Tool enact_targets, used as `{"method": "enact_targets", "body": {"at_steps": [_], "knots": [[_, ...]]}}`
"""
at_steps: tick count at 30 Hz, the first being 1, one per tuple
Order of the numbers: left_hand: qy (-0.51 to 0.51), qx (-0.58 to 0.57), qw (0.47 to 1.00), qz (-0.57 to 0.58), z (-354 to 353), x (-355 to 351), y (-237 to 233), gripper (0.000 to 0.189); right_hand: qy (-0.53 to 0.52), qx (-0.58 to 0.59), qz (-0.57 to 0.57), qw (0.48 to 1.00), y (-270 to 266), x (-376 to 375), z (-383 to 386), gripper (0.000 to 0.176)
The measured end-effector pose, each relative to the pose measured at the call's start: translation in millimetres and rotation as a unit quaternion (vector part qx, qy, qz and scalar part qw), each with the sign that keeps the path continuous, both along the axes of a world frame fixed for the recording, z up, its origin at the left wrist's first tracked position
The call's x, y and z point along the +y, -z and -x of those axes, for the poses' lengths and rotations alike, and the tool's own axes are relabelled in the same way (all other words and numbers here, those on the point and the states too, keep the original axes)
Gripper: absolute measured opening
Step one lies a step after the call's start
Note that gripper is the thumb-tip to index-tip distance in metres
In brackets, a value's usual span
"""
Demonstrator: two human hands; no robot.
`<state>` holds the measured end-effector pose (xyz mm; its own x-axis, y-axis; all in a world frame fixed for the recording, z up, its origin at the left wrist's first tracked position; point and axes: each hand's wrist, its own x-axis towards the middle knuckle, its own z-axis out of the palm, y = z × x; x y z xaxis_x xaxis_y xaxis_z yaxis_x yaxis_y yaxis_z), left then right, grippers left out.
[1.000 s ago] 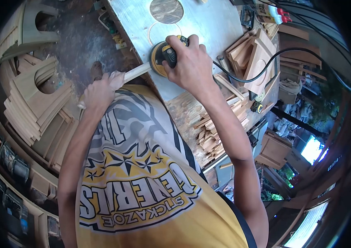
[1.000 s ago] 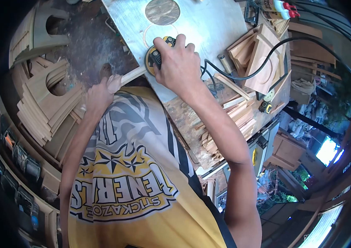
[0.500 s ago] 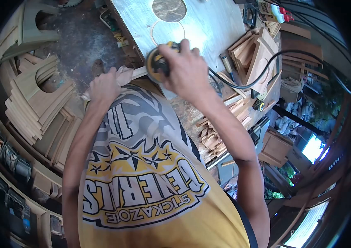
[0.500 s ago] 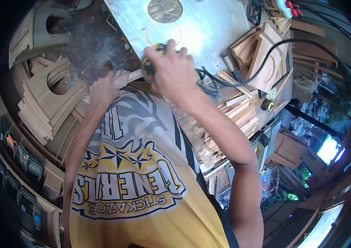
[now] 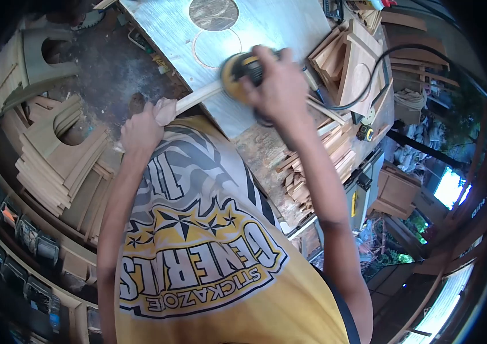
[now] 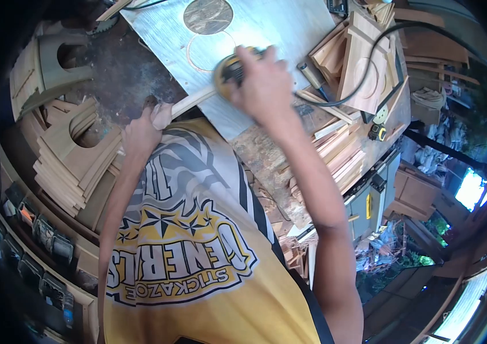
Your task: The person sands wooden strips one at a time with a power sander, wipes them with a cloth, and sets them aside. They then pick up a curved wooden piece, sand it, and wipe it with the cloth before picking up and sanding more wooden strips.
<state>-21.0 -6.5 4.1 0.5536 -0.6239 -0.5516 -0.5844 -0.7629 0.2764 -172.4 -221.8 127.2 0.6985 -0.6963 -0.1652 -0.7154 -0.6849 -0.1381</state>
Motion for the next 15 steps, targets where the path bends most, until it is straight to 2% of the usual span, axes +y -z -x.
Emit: {"method": "enact_targets", "body": {"at_steps": [2, 6, 12, 15], "knots": [[0.017, -0.019, 1.0, -0.001, -1, 6, -2, 0.022, 0.067, 0.022, 0.026, 0.997, 7, -42, 18, 0.058], [0.033, -0.03, 0.999, -0.01, -1, 9, -3, 0.021, 0.077, -0.016, 0.063, 0.995, 5, -97, 41, 0.058], [0.056, -0.046, 0.997, -0.011, 3, 18, 1, 0.021, 0.023, -0.041, 0.075, 0.996, -17, -81, 22, 0.057], [0.051, -0.051, 0.997, 0.001, 4, 19, 3, 0.018, -0.006, 0.006, 0.028, 1.0, -3, -53, 4, 0.055]]}}
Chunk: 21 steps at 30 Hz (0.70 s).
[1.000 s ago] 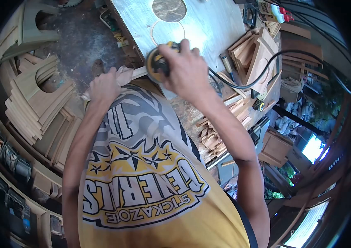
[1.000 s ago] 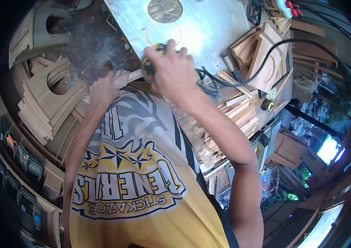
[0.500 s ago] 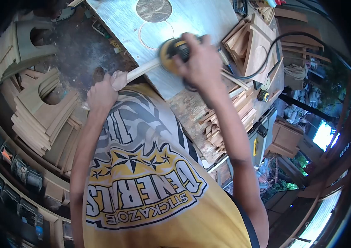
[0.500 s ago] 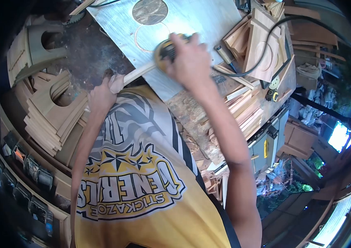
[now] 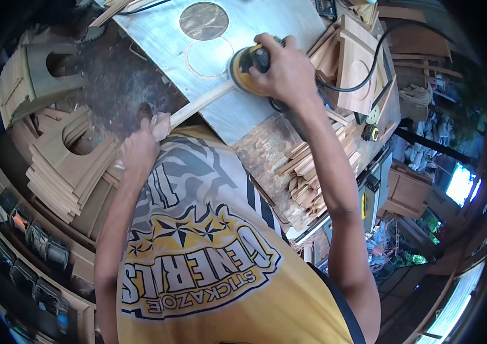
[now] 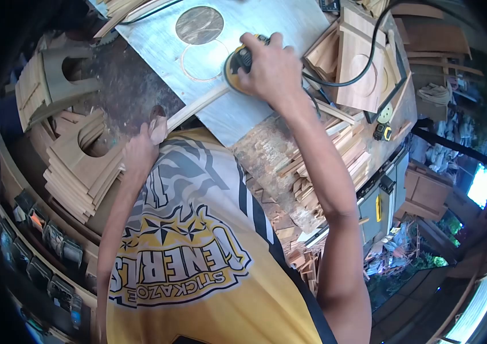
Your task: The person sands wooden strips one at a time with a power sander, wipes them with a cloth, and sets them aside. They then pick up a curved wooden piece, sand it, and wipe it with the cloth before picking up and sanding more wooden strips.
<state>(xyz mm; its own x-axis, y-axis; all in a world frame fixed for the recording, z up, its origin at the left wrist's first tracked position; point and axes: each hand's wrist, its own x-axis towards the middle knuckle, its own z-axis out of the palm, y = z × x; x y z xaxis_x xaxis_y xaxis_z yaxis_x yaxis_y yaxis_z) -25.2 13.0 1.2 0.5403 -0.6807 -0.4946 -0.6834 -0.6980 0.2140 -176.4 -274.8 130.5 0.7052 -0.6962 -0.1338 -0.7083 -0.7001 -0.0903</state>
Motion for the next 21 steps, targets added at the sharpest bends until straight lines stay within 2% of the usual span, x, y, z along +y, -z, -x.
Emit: {"method": "enact_targets", "body": {"at_steps": [5, 8, 12, 14, 21], "knots": [[-0.032, -0.01, 0.999, -0.007, 0, -3, 5, 0.016, -0.026, -0.005, -0.005, 1.0, 7, 39, -11, 0.051], [-0.036, -0.014, 0.999, 0.036, -2, -7, 14, 0.016, -0.071, -0.048, 0.009, 0.996, 9, 50, -17, 0.042], [-0.028, -0.006, 0.998, 0.064, 0, -8, 19, 0.017, -0.077, -0.037, -0.002, 0.996, 5, 50, -24, 0.043], [-0.022, -0.004, 0.998, 0.065, -2, -10, 22, 0.018, -0.067, 0.005, 0.011, 0.998, 5, 42, -29, 0.049], [-0.039, -0.007, 0.998, 0.055, -8, -12, 24, 0.022, -0.064, -0.012, 0.029, 0.997, 11, 21, -30, 0.053]]}}
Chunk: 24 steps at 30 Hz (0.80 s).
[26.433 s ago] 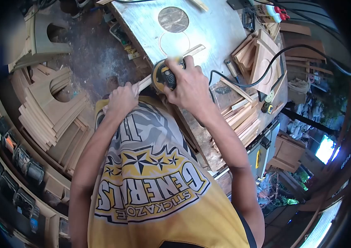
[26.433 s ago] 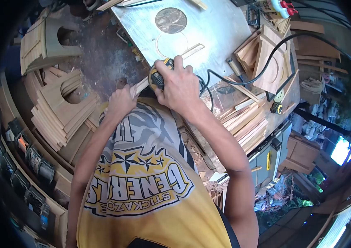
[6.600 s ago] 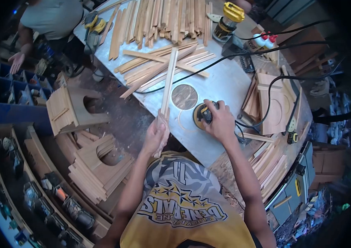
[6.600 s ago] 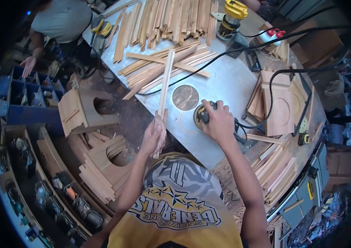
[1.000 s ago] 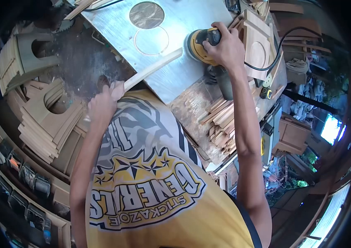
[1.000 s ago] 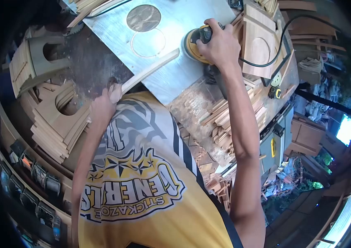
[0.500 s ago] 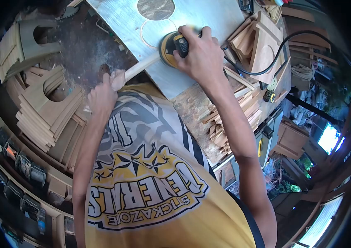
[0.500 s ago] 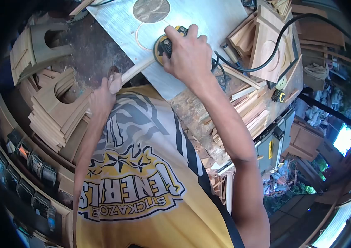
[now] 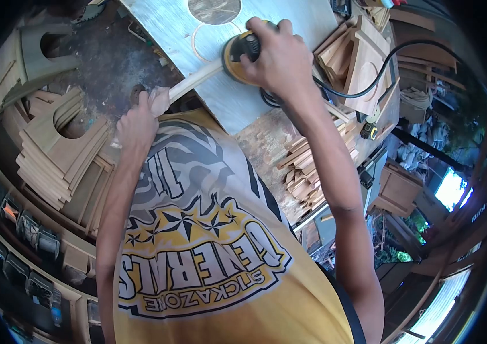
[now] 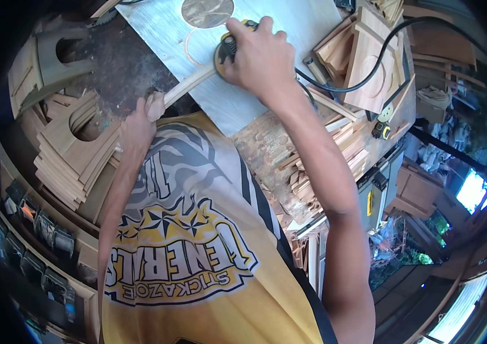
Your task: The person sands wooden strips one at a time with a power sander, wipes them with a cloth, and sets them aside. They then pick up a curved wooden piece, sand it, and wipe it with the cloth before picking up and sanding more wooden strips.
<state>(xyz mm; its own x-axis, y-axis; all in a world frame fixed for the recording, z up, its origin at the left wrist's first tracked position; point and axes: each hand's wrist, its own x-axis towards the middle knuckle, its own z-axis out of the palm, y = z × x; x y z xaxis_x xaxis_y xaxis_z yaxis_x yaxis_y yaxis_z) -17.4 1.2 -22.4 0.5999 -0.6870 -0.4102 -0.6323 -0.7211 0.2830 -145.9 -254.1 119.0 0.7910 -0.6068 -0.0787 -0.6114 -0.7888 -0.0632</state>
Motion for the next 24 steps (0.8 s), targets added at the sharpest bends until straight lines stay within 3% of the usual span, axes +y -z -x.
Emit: {"method": "enact_targets", "body": {"at_steps": [4, 6, 11, 13, 20, 24], "knots": [[0.003, -0.015, 1.0, -0.011, -5, 8, -2, 0.02, 0.013, 0.014, 0.02, 1.0, -9, -38, 2, 0.053], [0.014, -0.019, 1.0, -0.013, -8, 9, -9, 0.017, 0.062, 0.067, -0.041, 0.995, -27, -50, -3, 0.063], [0.037, -0.03, 0.998, -0.028, -13, 13, -14, 0.013, 0.058, 0.049, -0.026, 0.997, -37, -49, -11, 0.066], [0.036, -0.025, 0.999, -0.017, -12, 13, -10, 0.012, -0.021, -0.009, -0.009, 1.0, -12, -51, -9, 0.051], [0.024, -0.014, 0.999, -0.015, -16, 7, -9, 0.015, -0.034, 0.027, -0.075, 0.996, -8, 24, -29, 0.046], [0.0, 0.02, 0.999, -0.034, -13, 2, -10, 0.018, -0.075, 0.009, -0.05, 0.996, -6, 56, -37, 0.05]]}}
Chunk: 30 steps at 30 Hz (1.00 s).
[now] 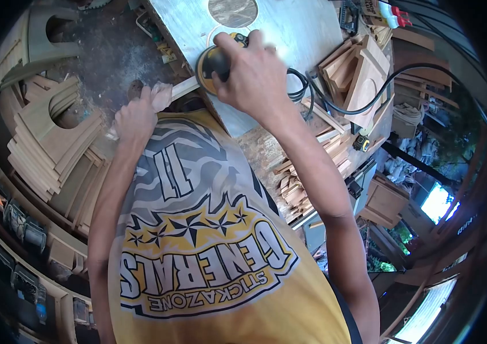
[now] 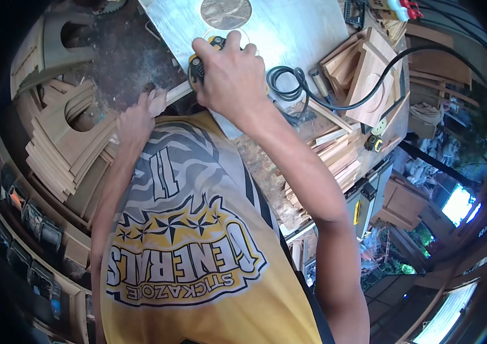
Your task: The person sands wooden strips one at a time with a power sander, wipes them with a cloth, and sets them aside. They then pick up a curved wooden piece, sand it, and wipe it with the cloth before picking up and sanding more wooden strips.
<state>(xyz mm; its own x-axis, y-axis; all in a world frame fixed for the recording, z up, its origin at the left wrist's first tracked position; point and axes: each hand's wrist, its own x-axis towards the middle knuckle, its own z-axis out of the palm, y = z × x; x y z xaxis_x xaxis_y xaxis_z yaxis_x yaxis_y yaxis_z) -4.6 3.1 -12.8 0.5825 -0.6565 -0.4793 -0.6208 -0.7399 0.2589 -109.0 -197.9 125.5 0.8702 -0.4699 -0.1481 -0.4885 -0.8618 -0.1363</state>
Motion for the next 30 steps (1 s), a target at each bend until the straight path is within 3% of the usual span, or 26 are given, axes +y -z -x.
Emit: {"method": "enact_targets", "body": {"at_steps": [9, 12, 16, 19, 22, 24, 26, 28, 30], "knots": [[0.001, 0.017, 1.0, 0.006, 6, -10, -8, 0.02, -0.012, -0.025, 0.011, 1.0, 9, 8, -9, 0.051], [-0.001, 0.002, 1.0, 0.002, 8, 12, 5, 0.018, 0.017, -0.023, -0.005, 1.0, 4, -18, 10, 0.052], [0.015, -0.025, 1.0, -0.013, -8, 37, -26, 0.018, 0.112, 0.006, 0.022, 0.993, 3, -68, 19, 0.059], [-0.028, -0.117, 0.993, -0.001, -44, 72, -33, 0.019, 0.126, -0.028, 0.042, 0.991, 23, -102, 26, 0.065], [-0.07, -0.253, 0.963, 0.059, -108, 112, -79, 0.019, 0.149, -0.078, 0.059, 0.984, 33, -122, 12, 0.066], [-0.061, -0.299, 0.932, 0.194, -135, 113, -117, 0.023, 0.148, -0.094, 0.015, 0.984, 30, -131, 7, 0.065], [-0.053, -0.335, 0.904, 0.259, -138, 92, -184, 0.027, 0.162, -0.096, 0.0, 0.982, 19, -126, 2, 0.066], [-0.026, -0.28, 0.878, 0.386, -144, 78, -218, 0.03, 0.173, -0.099, -0.006, 0.98, 20, -120, -2, 0.067], [-0.022, -0.267, 0.891, 0.366, -146, 72, -242, 0.037, 0.165, -0.114, -0.014, 0.98, 14, -110, -4, 0.062]]}}
